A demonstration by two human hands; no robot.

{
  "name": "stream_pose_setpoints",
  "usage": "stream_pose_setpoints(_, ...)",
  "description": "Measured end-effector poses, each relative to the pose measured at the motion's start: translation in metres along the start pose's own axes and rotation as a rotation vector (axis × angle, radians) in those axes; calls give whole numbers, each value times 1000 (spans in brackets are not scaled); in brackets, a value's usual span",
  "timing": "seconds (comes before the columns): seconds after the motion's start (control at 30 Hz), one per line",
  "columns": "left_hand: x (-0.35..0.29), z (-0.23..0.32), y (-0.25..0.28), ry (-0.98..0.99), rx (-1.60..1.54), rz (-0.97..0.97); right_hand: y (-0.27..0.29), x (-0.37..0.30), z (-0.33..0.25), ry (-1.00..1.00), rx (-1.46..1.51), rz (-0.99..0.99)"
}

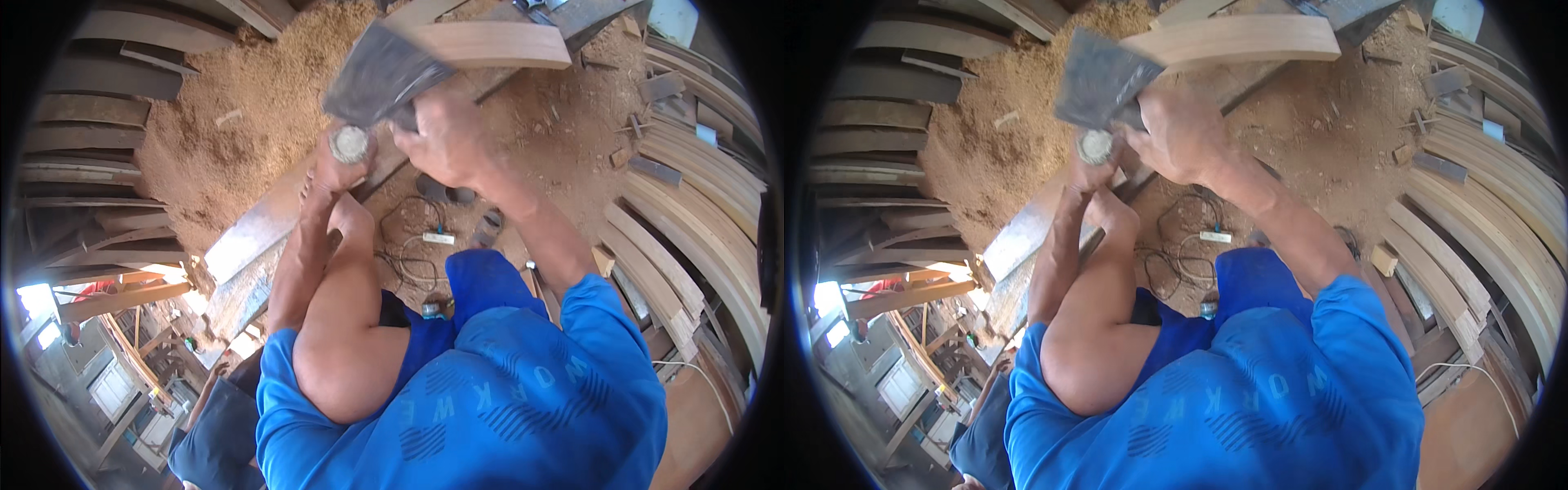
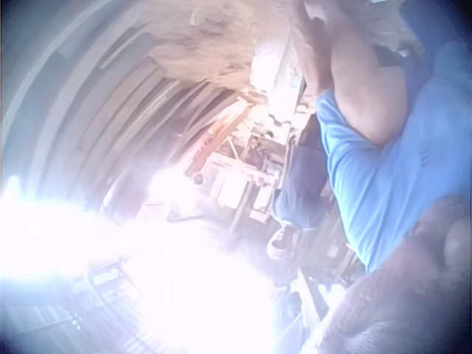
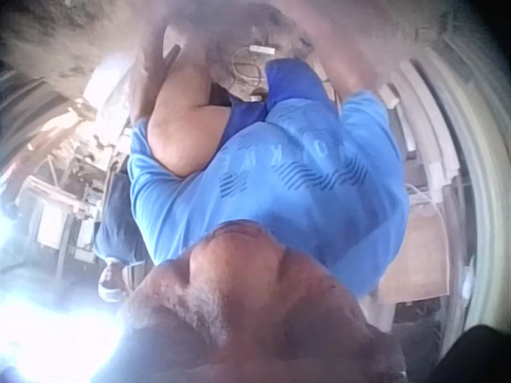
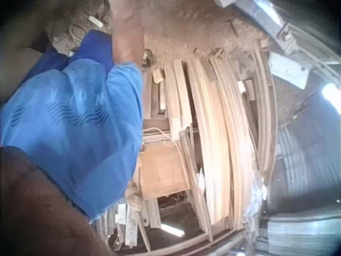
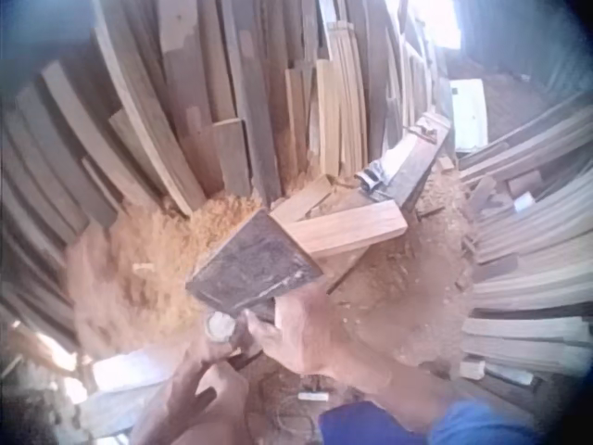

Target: The person shapes a piece of wood using an axe, then picks up and turns the wood by hand.

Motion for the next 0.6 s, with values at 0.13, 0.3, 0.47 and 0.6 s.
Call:
stream_pose_setpoints(0.13,-5,-3,-1,-39,-31,-46,23,-1,-29,348,80,371)
stream_pose_setpoints(0.3,-5,-16,-5,-49,58,-71,-25,-3,5,-108,-112,-356)
stream_pose_setpoints(0.47,-4,-3,-6,-76,-19,-94,52,9,-28,260,249,499)
stream_pose_setpoints(0.6,-7,3,-1,-133,20,-102,-30,-8,-11,50,-110,-115)
Point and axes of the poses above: each hand's wrist, its own x-axis towards the middle knuckle, its own y-axis out of the back of the hand, z = x × y, the point moved 7 cm from there along x, towards the middle knuckle, and after that the axes turned 12 degrees about y, right-handed, at the moved point
